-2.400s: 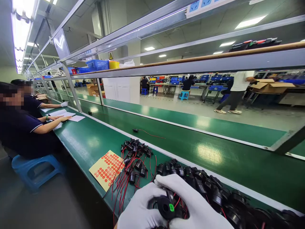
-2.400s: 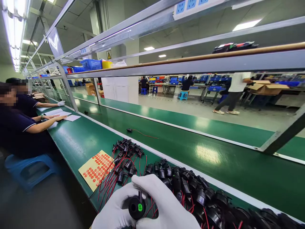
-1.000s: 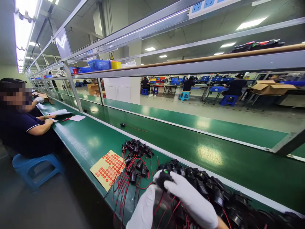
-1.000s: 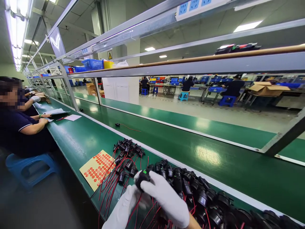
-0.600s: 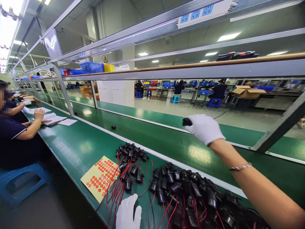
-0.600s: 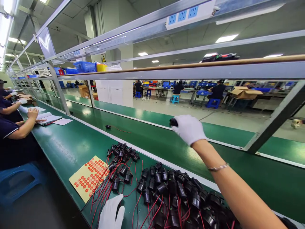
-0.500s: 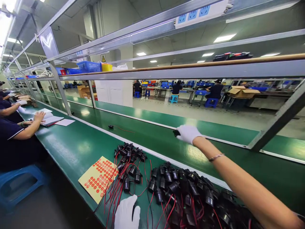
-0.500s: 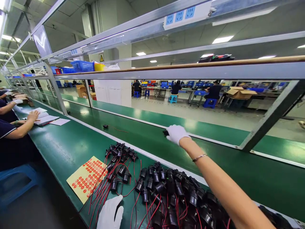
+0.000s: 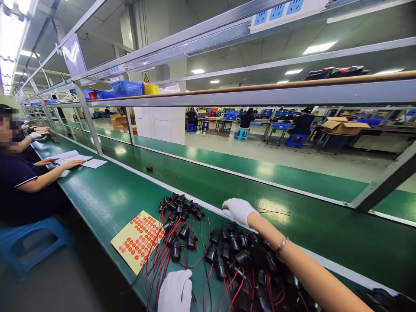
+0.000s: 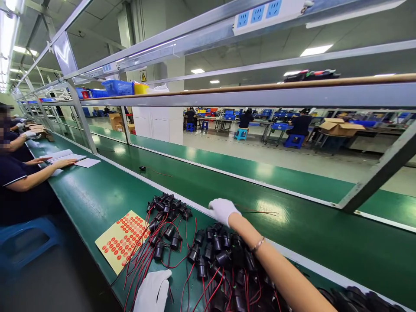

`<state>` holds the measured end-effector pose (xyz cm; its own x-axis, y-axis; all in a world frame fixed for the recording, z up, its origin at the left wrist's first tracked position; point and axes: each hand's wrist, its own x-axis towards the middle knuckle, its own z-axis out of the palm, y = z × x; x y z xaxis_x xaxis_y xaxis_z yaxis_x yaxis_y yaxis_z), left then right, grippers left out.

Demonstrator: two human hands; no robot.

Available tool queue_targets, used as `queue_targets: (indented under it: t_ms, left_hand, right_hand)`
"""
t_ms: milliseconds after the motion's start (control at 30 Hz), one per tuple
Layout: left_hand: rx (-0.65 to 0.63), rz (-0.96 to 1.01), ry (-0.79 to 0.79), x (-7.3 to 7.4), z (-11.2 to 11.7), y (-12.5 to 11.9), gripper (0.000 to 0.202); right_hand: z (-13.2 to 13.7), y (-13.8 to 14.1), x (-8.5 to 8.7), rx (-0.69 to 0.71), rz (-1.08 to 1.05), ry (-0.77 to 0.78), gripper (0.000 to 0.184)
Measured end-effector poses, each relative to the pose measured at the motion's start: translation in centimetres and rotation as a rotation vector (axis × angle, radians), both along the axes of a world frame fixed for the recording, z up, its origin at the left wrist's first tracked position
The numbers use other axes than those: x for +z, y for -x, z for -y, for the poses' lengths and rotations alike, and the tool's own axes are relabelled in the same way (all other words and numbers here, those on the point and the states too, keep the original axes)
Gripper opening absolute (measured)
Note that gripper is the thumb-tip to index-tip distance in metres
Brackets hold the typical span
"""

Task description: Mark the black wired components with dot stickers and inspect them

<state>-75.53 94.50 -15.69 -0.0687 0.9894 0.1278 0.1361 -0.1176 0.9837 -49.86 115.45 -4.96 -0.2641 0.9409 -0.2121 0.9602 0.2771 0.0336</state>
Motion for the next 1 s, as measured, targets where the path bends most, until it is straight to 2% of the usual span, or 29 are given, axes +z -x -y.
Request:
queue_targets:
  t_ms: [100, 167, 233, 300, 467, 533, 633, 700, 800, 1000]
  left_hand:
    - [0.055, -0.067, -0.001, -1.7, -0.2, -0.2, 0.023]
    - [0.109, -0.131, -0.029, -2.7, -0.4, -0.2, 0.024]
    - [0.136, -0.15, -0.053, -3.2, -0.6, 0.0, 0.029]
    - [0.074, -0.052, 0.015, -2.9, -1.2, 0.6, 0.035]
    - [-0.133, 0.205, 0.298, -1.0, -4.6, 1.3, 0.034]
    - [-0.185, 0.264, 0.354, -0.5, -6.2, 0.6, 0.033]
    - [-0.268, 0.39, 0.434, 0.1, -7.6, -1.2, 0.032]
    - [-0.316, 0.489, 0.472, 0.6, -7.5, -2.6, 0.033]
    - [-0.368, 0.656, 0.482, 1.9, -5.7, -4.2, 0.038]
    - [-0.472, 0.996, 0.41, 6.4, -1.9, -5.3, 0.059]
  right_hand:
    - [3.9, 3.4, -2.1, 0.129, -0.04, 0.079, 0.023]
    - [6.2, 5.3, -3.3, 0.16, -0.058, 0.104, 0.023]
    - [7.6, 6.3, -4.2, 0.149, -0.082, 0.096, 0.021]
    - [8.1, 6.7, -4.5, 0.121, -0.125, 0.077, 0.02]
    - [8.5, 6.1, -3.3, 0.033, -0.336, 0.007, 0.014]
    - [9.0, 5.6, -2.3, -0.008, -0.49, -0.057, 0.013]
    - [10.5, 5.0, -0.5, -0.08, -0.752, -0.14, 0.022]
    - [11.8, 4.8, 0.6, -0.122, -0.91, -0.173, 0.028]
    - [13.8, 5.1, 1.6, -0.171, -1.087, -0.199, 0.037]
    - [16.2, 6.6, 2.4, -0.306, -1.282, -0.271, 0.039]
